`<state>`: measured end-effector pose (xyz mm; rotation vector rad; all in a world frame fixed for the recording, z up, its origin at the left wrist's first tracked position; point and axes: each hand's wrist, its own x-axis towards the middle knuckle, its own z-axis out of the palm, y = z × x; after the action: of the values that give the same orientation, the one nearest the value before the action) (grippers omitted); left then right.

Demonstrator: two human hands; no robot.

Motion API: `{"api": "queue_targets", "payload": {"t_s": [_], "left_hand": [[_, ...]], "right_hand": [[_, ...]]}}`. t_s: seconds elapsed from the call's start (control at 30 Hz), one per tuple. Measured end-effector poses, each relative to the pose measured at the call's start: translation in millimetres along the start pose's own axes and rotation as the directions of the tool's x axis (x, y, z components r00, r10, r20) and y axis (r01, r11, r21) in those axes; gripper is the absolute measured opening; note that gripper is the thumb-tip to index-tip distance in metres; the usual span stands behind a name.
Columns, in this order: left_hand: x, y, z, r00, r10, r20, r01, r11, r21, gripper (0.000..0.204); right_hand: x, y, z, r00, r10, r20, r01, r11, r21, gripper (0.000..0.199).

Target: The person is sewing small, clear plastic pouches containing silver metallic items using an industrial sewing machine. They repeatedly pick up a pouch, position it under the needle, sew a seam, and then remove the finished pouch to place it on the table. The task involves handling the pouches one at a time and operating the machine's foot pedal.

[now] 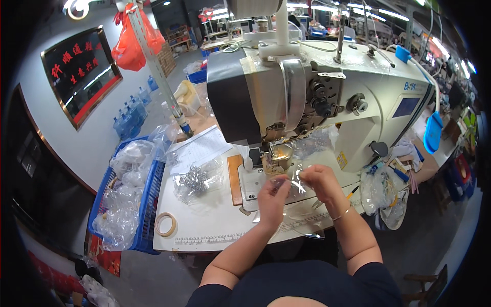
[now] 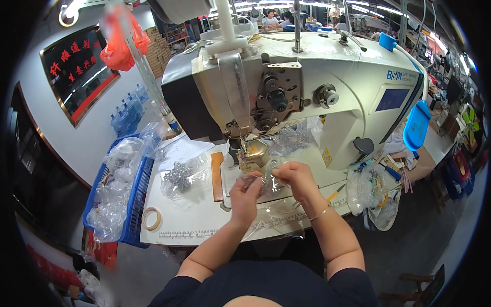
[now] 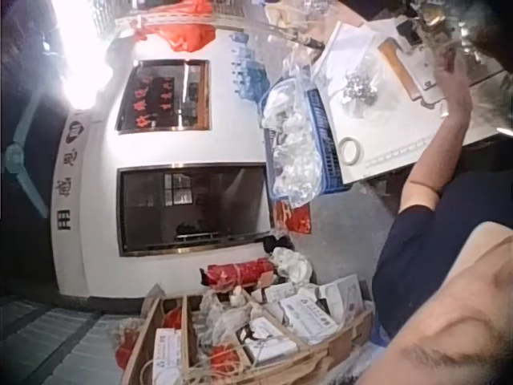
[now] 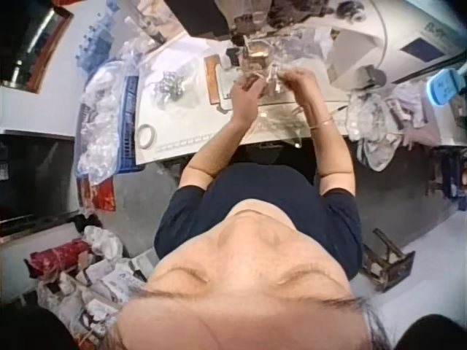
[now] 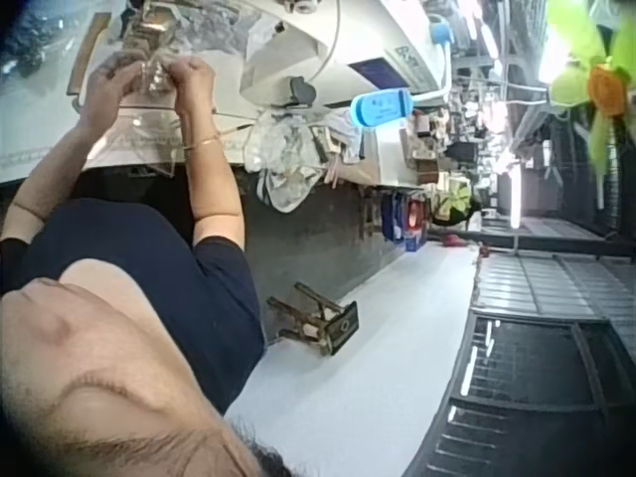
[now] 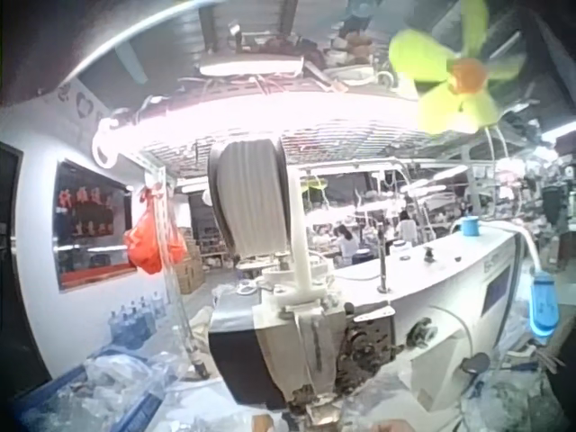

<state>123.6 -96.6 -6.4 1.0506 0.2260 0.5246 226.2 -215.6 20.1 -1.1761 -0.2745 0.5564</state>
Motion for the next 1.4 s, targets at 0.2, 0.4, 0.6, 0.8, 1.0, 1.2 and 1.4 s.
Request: {"api": "queue_targets", "payload": {"t_s": [0.2, 0.4, 0.6, 0.8, 1.0, 1.2, 1.4], "left_hand": [[30, 58, -18, 0.989, -0.109, 0.101, 0.118, 0.989, -0.089, 0.019], [57, 85, -31, 0.956, -0.268, 0.124, 0.267, 0.963, 0.019, 0.019], [87, 94, -36, 0.941, -0.305, 0.147, 0.282, 0.947, 0.157, 0.019], [83, 100, -32, 0.937, -0.313, 0.154, 0.281, 0.939, 0.199, 0.020], [89, 100, -36, 0.921, -0.360, 0.152, 0.321, 0.919, 0.229, 0.024], [87, 108, -27, 0.918, -0.376, 0.128, 0.335, 0.906, 0.257, 0.027], [89, 107, -27, 0.924, -0.358, 0.132, 0.319, 0.915, 0.246, 0.027]], "right_hand": [[27, -14, 40, 0.981, -0.192, -0.025, 0.181, 0.955, -0.236, 0.012], [39, -14, 60, 0.910, -0.411, -0.062, 0.313, 0.776, -0.548, 0.013], [52, -25, 61, 0.937, -0.348, -0.038, 0.273, 0.794, -0.543, 0.016], [61, -21, 58, 0.908, -0.420, -0.002, 0.362, 0.784, -0.505, 0.014], [58, -22, 57, 0.918, -0.397, 0.008, 0.343, 0.785, -0.516, 0.012], [52, -29, 59, 0.892, -0.449, 0.041, 0.387, 0.716, -0.581, 0.012], [53, -28, 58, 0.857, -0.513, 0.051, 0.427, 0.651, -0.628, 0.022]]}}
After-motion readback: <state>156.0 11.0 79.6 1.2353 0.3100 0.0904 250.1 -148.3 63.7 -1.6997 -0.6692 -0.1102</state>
